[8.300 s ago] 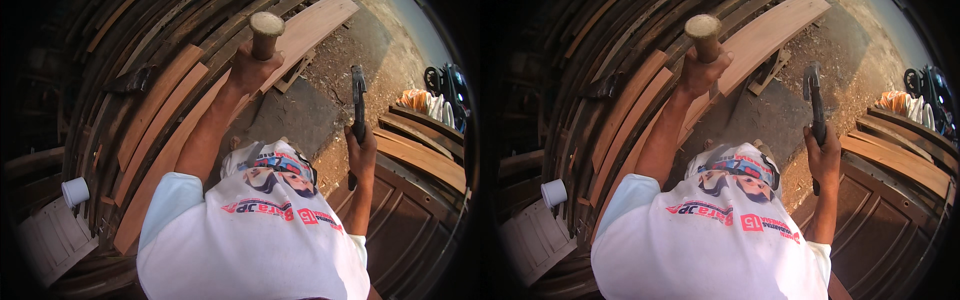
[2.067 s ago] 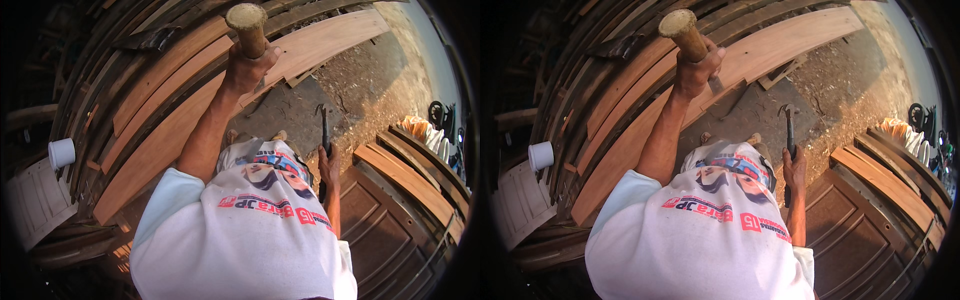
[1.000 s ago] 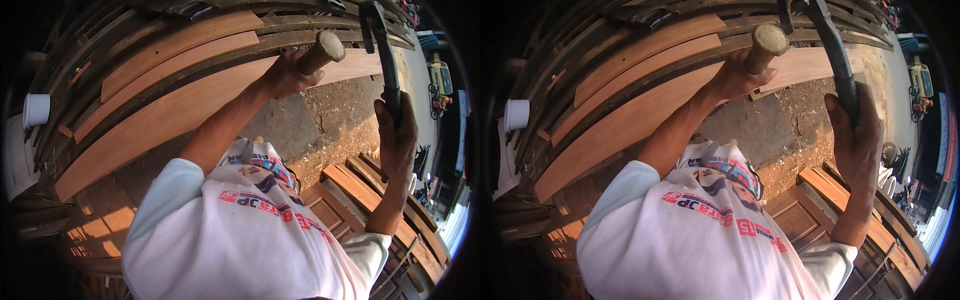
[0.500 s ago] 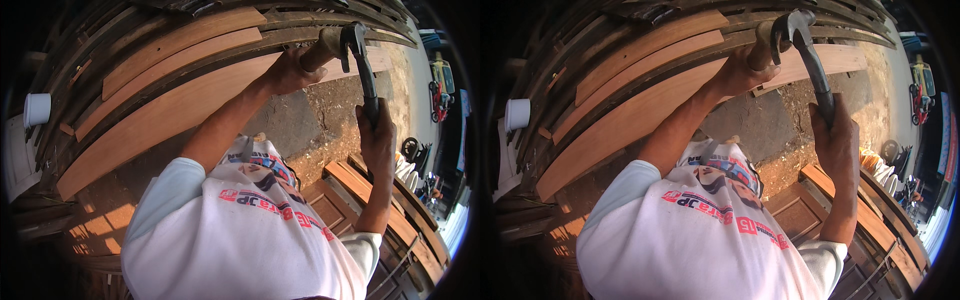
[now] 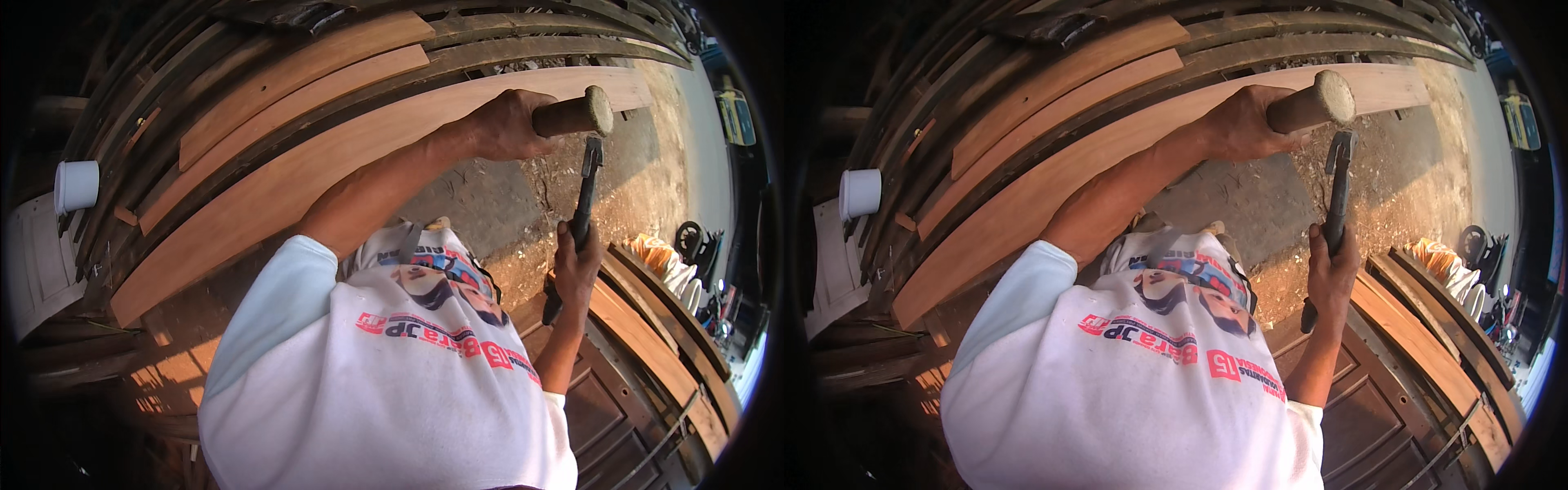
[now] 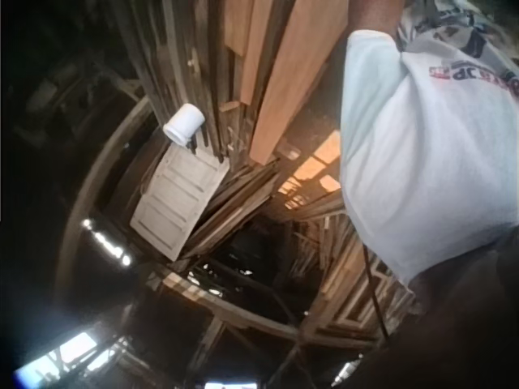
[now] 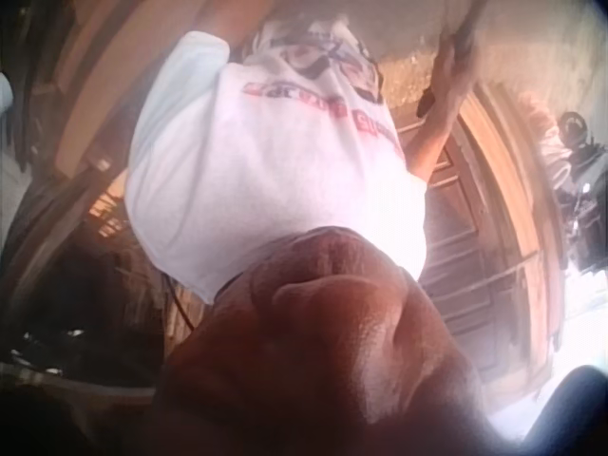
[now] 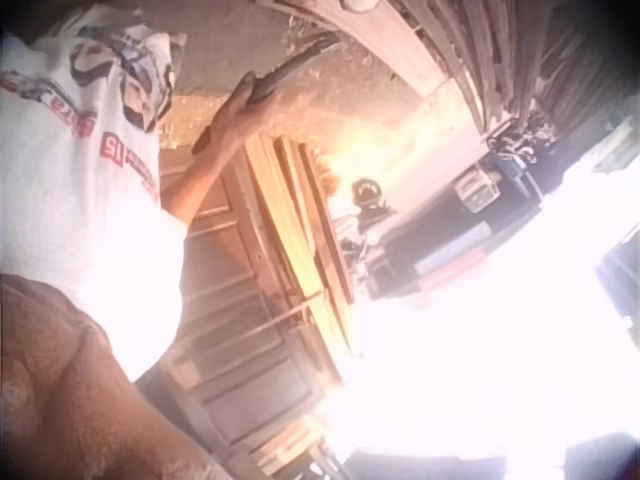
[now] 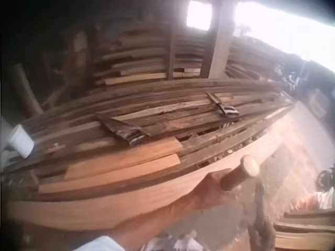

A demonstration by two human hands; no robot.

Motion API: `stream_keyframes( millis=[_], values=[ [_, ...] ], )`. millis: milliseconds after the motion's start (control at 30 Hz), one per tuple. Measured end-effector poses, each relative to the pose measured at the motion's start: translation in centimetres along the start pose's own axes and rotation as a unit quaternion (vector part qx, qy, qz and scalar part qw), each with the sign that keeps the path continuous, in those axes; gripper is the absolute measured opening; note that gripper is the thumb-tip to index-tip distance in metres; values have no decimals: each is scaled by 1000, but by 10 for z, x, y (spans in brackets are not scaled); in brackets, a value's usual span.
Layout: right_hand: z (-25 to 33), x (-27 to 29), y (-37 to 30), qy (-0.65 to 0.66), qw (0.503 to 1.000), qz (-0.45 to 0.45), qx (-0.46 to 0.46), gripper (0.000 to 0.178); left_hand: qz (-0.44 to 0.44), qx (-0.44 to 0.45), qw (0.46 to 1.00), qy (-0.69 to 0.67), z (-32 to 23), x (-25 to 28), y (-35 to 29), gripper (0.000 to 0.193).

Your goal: The person uses a hammer and a wooden mallet to repeatedly strike a long wooden plank resting on a stack of planks. The person adjusts the plank's position and continues hammering along its length.

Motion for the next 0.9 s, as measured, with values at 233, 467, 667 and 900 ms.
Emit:
stream_keyframes(
  millis=[233, 467, 667, 900],
  values=[
    [-52, 2, -31, 111, 991, -46, -60, 19, -179, -122, 806, -551, 33, 204, -88, 20],
    [-78, -18, -20, 167, 982, -23, -84, 23, -139, -56, 898, -414, -5, 135, -86, 21],
    [-72, -32, -25, 127, 989, 33, -65, 28, -144, -7, 939, -313, 18, 105, -83, 21],
    [-78, -36, -43, 91, 993, 36, -72, 29, -138, -9, 941, -308, 24, 98, -79, 21]
  ],
)
Point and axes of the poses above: each hand's wrist, its own y-axis towards the middle knuckle, its own x-axis out of the back of the hand, z = x × y, the point moved 7 cm from there along y, towards the middle knuckle, and after that the axes turned 9 degrees about x, right-handed, at the moved point
